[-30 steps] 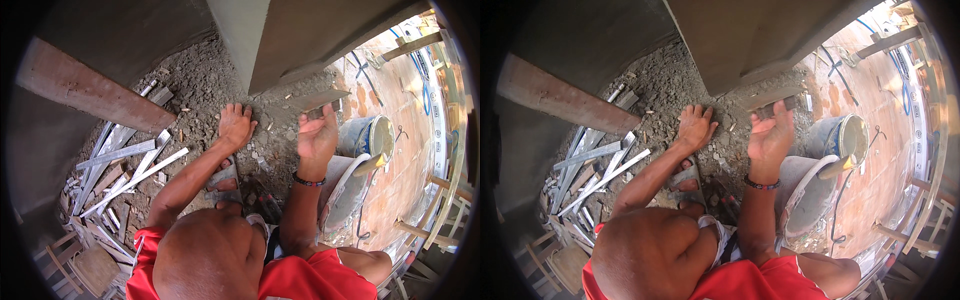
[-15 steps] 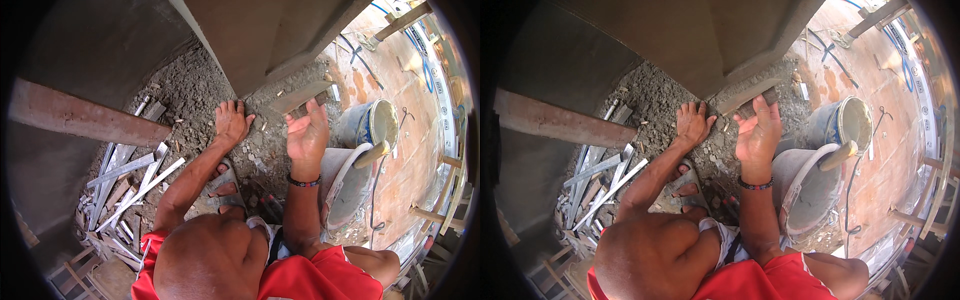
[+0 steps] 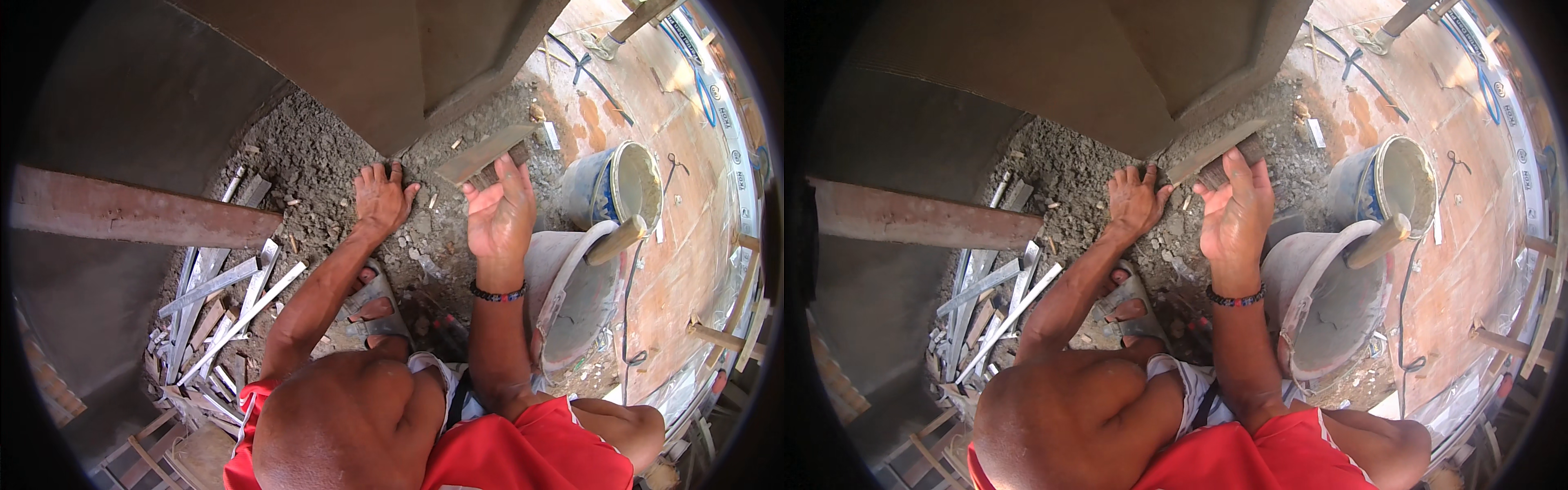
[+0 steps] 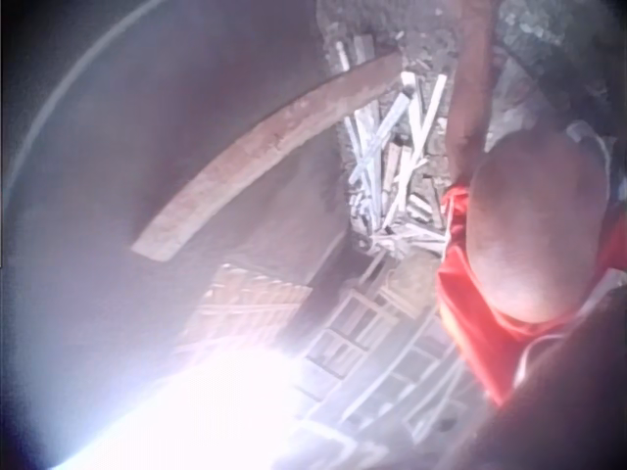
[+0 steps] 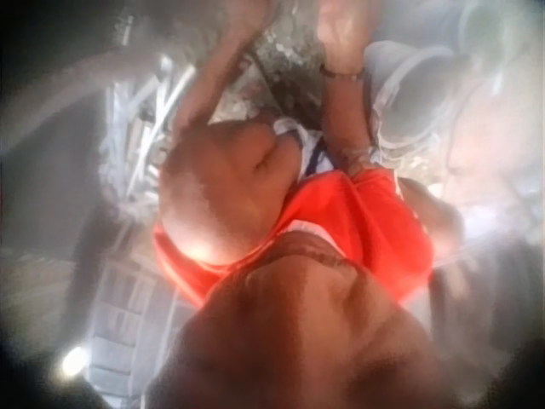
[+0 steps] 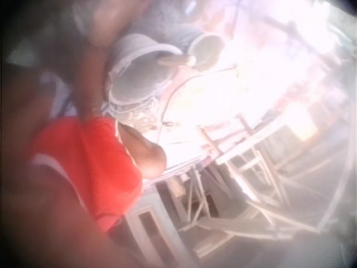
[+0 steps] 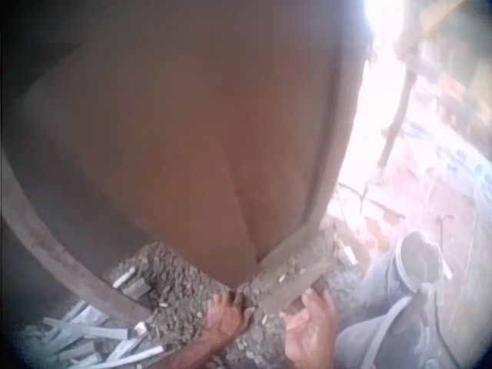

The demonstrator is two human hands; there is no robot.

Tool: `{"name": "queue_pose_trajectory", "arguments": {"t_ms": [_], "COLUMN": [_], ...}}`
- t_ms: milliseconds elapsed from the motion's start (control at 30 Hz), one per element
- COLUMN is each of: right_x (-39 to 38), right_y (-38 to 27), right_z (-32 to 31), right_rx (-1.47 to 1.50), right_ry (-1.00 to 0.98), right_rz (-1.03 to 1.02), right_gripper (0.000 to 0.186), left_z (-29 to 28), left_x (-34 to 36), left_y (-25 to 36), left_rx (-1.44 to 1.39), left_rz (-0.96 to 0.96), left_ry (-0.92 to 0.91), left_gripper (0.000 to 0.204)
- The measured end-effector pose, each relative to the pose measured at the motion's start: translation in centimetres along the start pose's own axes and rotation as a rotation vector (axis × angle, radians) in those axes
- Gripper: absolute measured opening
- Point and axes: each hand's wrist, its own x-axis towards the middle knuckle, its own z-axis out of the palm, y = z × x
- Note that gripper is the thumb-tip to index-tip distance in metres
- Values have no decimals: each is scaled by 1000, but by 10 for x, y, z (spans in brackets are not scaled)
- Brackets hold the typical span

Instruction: The person scoops wet plaster from a bucket using a trowel and applies it to a vertical wall surface. They repeatedly smooth and level the plaster with the trowel, working on different sections of the wall.

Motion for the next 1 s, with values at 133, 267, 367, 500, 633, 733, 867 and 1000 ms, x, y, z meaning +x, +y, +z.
{"name": "queue_pose_trajectory", "arguments": {"t_ms": [133,267,367,500,633,733,867,1000], "right_x": [-4,-6,-11,-28,-54,-60,-37,-12], "right_y": [1,1,-3,-22,-53,-83,-141,-220], "right_z": [-2,-2,4,26,51,54,38,11], "right_rx": [8,51,86,88,250,308,-618,-1530], "right_ry": [40,-7,37,-42,-210,-370,-217,-209], "right_rz": [38,40,14,-141,-274,-363,-967,-1442], "right_gripper": [28,30,29,24,34,35,36,32], "left_z": [-2,-11,-22,-42,-60,-67,-72,-81], "left_x": [-2,-6,-16,-34,-48,-52,-56,-62], "left_y": [2,3,6,9,18,29,48,60], "left_rx": [-17,10,4,-68,-135,-219,-324,-428], "left_rz": [-29,-22,-35,23,92,117,158,206], "left_ry": [-55,-92,-73,-8,-15,12,-21,-108], "left_gripper": [61,63,64,62,56,54,58,56]}}
